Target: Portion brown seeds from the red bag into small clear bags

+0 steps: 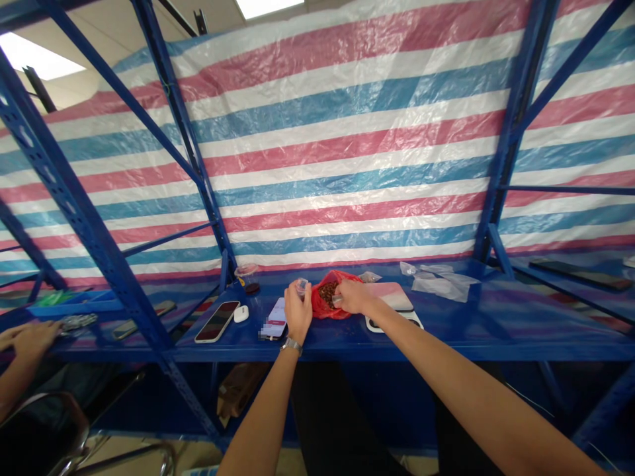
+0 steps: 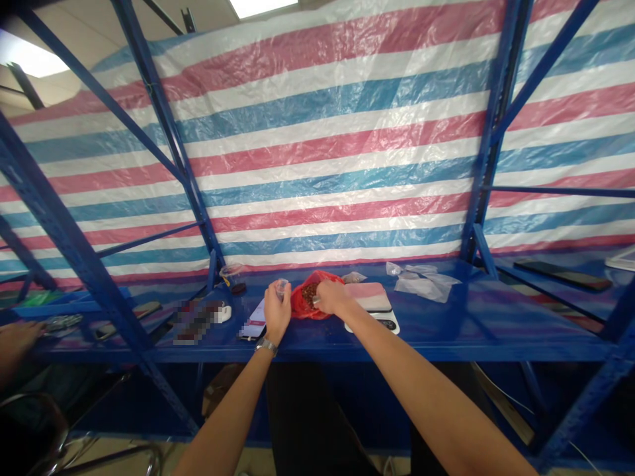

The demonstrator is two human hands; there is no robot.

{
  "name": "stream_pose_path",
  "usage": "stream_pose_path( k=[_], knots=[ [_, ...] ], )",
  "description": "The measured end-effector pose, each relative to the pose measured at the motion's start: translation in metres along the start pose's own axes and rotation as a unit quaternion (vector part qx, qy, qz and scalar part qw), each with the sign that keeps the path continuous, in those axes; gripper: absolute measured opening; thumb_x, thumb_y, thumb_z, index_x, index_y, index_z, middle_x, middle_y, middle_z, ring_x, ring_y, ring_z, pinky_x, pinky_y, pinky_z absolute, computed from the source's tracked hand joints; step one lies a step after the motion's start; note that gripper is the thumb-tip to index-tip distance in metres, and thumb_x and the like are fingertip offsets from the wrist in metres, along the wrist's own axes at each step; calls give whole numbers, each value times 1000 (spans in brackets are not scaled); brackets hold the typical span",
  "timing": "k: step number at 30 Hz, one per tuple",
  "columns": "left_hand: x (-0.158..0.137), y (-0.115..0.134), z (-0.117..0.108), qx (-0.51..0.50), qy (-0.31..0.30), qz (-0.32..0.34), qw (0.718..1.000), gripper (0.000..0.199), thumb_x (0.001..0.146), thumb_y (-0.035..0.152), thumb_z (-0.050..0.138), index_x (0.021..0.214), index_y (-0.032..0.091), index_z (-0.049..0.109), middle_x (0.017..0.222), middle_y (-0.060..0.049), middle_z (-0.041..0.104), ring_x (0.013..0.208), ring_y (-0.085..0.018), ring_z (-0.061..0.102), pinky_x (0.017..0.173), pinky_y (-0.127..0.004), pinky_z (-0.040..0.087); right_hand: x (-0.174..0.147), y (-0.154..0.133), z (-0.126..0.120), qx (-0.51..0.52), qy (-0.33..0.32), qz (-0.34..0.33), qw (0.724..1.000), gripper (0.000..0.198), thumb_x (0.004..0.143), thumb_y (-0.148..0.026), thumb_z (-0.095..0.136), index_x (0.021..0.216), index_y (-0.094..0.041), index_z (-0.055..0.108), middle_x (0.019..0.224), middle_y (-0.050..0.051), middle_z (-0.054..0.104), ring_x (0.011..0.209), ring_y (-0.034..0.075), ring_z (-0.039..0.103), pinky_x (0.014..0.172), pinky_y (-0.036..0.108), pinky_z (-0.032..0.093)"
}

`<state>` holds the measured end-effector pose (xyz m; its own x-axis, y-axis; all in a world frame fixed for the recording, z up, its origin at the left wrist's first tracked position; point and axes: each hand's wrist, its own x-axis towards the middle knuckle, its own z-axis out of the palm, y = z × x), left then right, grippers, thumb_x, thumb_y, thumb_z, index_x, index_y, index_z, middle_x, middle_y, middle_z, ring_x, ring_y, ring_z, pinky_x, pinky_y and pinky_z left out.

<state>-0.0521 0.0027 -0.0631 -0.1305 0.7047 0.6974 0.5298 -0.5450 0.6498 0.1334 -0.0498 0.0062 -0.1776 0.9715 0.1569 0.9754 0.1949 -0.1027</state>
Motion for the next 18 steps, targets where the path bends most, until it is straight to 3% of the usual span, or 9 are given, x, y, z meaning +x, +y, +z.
stream_pose_path(
  k=[4, 6, 8, 11, 14, 18],
  knots=[
    [2, -2, -5, -46, 87, -90, 991, 42, 102, 56, 46, 120, 20, 57, 111, -13, 69, 107, -28, 66, 97, -43, 50, -7, 4, 1, -43, 25, 44, 998, 31, 93, -29, 65, 113, -9, 78, 121, 23, 74, 110, 34, 71, 91, 36, 49],
    [3, -3, -5, -37, 91, -134, 986, 43, 102, 59, 43, 118, 21, 56, 105, -12, 70, 101, -28, 67, 92, -43, 50, -10, 8, 1, -58, 31, 51, 997, 31, 95, -30, 64, 114, -9, 77, 123, 24, 73, 114, 34, 70, 97, 38, 47],
    [3, -3, -4, -20, 58, -140, 988, 43, 102, 59, 41, 116, 21, 56, 102, -13, 69, 99, -30, 67, 90, -45, 50, -11, 12, 1, -68, 37, 50, 996, 31, 94, -30, 65, 114, -10, 77, 123, 22, 74, 116, 34, 69, 102, 40, 45],
    [4, -5, 0, -22, -12, -77, 997, 38, 102, 55, 43, 111, 21, 57, 106, -14, 68, 105, -30, 64, 95, -46, 48, -8, 13, 2, -76, 51, 49, 995, 28, 92, -27, 67, 115, -13, 77, 126, 20, 73, 123, 34, 64, 106, 41, 41],
    [4, -8, 7, -98, -88, -37, 991, 36, 101, 55, 47, 104, 21, 60, 105, -11, 67, 103, -27, 63, 98, -44, 47, 0, 10, 4, -74, 64, 53, 994, 28, 92, -22, 65, 116, -13, 77, 129, 19, 72, 129, 34, 59, 108, 41, 39],
    [5, -12, 15, -174, -135, -52, 974, 41, 100, 60, 50, 101, 21, 62, 95, -6, 67, 93, -22, 64, 92, -38, 51, 14, 6, 7, -56, 69, 64, 994, 31, 91, -17, 64, 119, -12, 77, 135, 20, 69, 134, 33, 55, 111, 40, 36]
  ],
)
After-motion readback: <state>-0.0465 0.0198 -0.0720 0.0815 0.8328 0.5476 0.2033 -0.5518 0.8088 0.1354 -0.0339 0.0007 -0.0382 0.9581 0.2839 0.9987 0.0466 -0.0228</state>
